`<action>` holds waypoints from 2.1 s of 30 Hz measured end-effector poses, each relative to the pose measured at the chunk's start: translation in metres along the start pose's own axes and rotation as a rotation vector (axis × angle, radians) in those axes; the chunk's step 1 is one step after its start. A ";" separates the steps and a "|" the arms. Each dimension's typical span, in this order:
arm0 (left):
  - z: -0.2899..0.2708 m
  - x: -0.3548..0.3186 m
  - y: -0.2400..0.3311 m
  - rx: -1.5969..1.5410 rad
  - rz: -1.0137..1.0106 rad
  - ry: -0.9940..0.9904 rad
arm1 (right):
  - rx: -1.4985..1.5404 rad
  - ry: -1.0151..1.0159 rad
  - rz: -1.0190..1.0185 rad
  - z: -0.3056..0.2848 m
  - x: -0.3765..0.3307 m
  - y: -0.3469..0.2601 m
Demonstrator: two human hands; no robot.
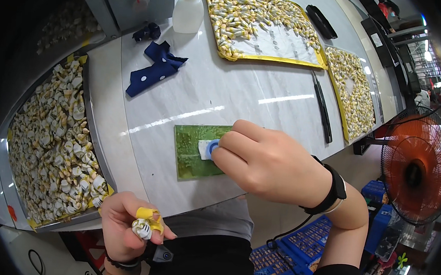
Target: The person repeatedly picks small white and yellow components from trays, joins them by hand, and places the assembled units onto a tray. The process is continuous and repetitive, with the person handling each unit individually.
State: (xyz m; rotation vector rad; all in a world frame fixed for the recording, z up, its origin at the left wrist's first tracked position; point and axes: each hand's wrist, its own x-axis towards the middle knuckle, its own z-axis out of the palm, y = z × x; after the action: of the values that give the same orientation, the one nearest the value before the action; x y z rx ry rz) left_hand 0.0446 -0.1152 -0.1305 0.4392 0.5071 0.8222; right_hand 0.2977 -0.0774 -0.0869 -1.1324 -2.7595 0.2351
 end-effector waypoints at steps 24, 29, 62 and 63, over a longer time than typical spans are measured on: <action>0.002 0.016 -0.004 -0.322 -0.464 -0.209 | 0.525 0.484 -0.277 0.002 0.027 -0.028; 0.003 0.018 -0.001 -0.341 -0.491 -0.255 | 0.562 0.537 -0.155 0.000 0.029 -0.040; 0.017 0.010 0.006 0.582 0.256 -0.248 | -0.328 0.183 0.930 -0.079 -0.148 0.167; 0.017 0.011 0.005 0.580 0.245 -0.266 | -0.300 0.069 0.922 -0.071 -0.172 0.190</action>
State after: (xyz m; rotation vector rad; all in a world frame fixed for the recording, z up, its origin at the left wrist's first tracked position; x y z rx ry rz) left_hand 0.0586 -0.1066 -0.1170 1.1482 0.4434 0.8279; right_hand 0.5626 -0.0595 -0.0687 -2.3593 -2.0471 -0.1339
